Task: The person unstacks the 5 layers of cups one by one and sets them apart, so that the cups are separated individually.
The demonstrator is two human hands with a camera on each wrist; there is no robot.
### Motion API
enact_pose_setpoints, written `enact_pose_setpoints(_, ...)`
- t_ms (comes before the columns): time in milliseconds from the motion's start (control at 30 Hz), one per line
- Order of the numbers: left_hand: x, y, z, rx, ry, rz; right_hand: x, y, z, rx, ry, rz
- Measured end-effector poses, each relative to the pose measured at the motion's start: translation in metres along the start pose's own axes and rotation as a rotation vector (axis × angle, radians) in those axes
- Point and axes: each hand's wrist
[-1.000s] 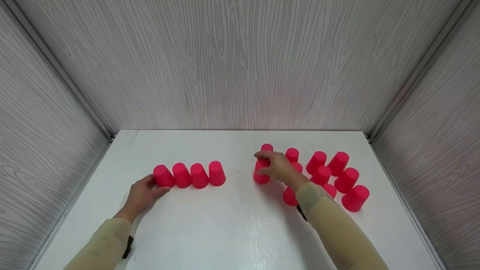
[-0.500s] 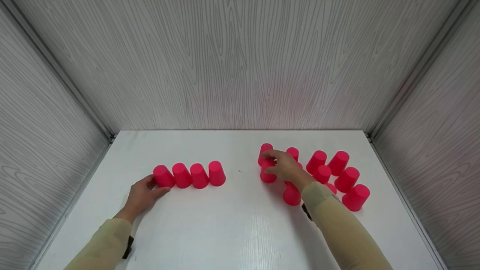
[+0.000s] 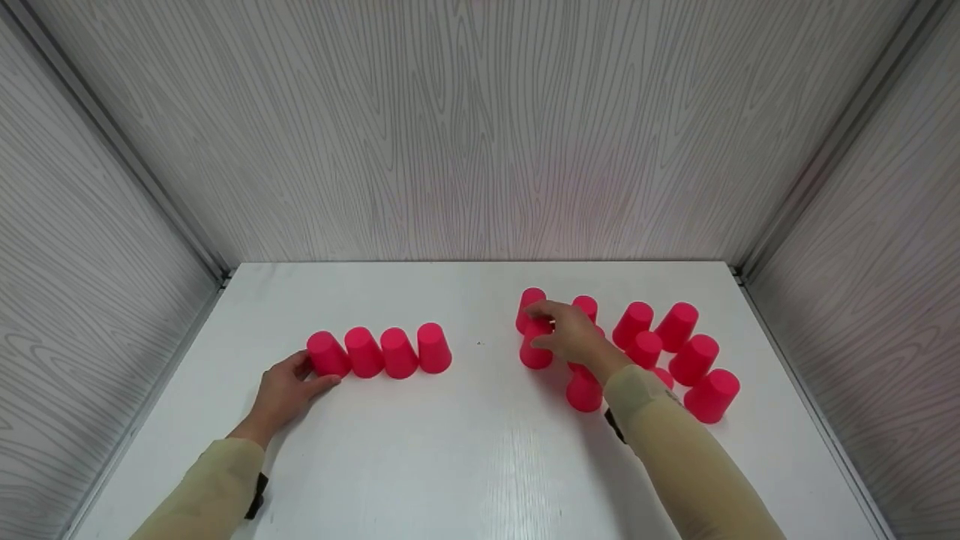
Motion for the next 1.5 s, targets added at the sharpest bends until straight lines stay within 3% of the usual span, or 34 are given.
enact_pose_setpoints(233,-0.001,0.002,-0.003,0.009,-0.013,0.002,-0.008,0.005,0.008,-0.01,-0.033,-0.013)
enact_pose_setpoints(500,-0.002,0.001,-0.003,0.011,-0.007,0.008,-0.011,0.01,0.044,-0.118,-0.119,-0.082)
enact_pose_setpoints(767,-0.002,-0.001,-0.002,0.041,-0.016,0.005,0.037,0.009,0.086,-0.202,-0.164,-0.066)
enact_pose_setpoints(933,-0.002,-0.001,-0.001,0.029,-0.005,0.014,0.081,0.003,0.102,-0.155,-0.162,-0.053)
enact_pose_setpoints(1133,-0.001,0.0,0.001,0.012,0.013,0.019,0.126,-0.008,0.105,-0.09,-0.161,-0.023)
enact_pose_setpoints(1300,0.0,0.0,0.001,0.02,0.018,0.016,0.136,-0.009,0.103,-0.058,-0.188,-0.037)
enact_pose_setpoints(1500,-0.002,0.0,-0.001,0.015,0.009,0.022,0.127,-0.003,0.095,-0.061,-0.196,-0.051)
Point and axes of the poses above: each hand's wrist, its own y-axis away from the middle knuckle, its own x-axis out of the palm, z = x × y, and after that the axes turned 13 degrees about -z, right-handed
